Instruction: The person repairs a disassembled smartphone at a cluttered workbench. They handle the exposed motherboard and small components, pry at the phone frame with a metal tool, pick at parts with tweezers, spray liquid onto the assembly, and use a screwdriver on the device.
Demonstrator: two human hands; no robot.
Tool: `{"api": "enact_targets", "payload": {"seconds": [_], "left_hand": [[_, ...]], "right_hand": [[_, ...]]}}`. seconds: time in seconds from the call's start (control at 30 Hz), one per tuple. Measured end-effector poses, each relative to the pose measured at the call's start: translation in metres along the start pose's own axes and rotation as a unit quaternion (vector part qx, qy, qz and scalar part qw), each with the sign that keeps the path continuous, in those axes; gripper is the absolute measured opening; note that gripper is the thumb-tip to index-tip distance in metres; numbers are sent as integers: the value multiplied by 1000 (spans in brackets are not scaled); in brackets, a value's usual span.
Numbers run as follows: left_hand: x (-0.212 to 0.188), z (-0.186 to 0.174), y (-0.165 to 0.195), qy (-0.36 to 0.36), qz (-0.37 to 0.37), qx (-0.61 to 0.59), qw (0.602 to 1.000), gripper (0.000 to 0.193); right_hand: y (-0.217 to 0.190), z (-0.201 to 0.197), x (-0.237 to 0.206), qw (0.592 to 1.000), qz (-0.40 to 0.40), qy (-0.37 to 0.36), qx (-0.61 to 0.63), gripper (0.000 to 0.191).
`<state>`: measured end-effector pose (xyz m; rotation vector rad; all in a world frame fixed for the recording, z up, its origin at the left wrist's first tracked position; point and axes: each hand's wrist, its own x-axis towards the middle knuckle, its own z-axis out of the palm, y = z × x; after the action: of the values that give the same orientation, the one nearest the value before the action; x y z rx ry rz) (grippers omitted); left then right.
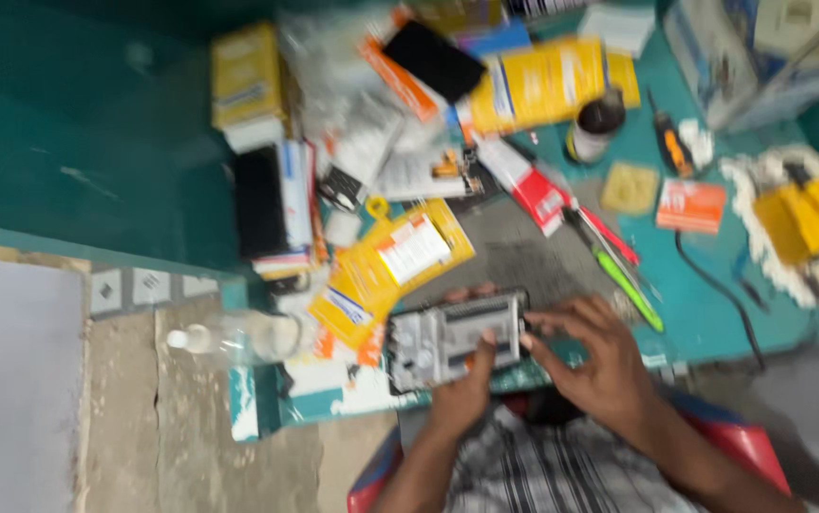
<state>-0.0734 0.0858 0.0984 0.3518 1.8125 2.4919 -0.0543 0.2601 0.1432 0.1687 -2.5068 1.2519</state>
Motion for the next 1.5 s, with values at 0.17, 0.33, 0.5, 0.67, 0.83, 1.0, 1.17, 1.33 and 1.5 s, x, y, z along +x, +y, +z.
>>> {"api": "enact_targets", "payload": {"seconds": [0.17, 0.33, 0.5, 0.67, 0.83, 1.0, 1.17, 1.33, 1.5], "left_hand": [[6, -5, -13, 1, 17, 3, 1000, 44], [5, -8, -20, 5, 43, 40, 998, 41], [4, -11, -20, 5, 13, 15, 1000, 42], [2, -14, -20, -16, -15, -21, 1000, 44], [3, -13, -22, -17, -9, -15, 1000, 44], [3, -16, -22, -1, -85, -77, 993, 49], [-13, -27, -34, 3, -71, -10, 997, 62], [-13, -26, -39, 87, -26, -244, 965, 61], [3, -20, -7, 124, -71, -367, 919, 76]], "right_hand": [[16, 11, 9, 993, 81, -65, 50, 32], [38, 23, 10, 985, 109, -106, 83, 30], [59, 29, 12, 957, 175, -175, 149, 27], [72, 29, 14, 928, 227, -223, 192, 23], [75, 28, 16, 919, 250, -236, 192, 19], [74, 34, 19, 907, 274, -220, 231, 19], [62, 34, 1, 930, 199, -193, 243, 22], [44, 12, -31, 953, 165, -155, 200, 30], [53, -22, -34, 969, 169, -82, 161, 26]]}}
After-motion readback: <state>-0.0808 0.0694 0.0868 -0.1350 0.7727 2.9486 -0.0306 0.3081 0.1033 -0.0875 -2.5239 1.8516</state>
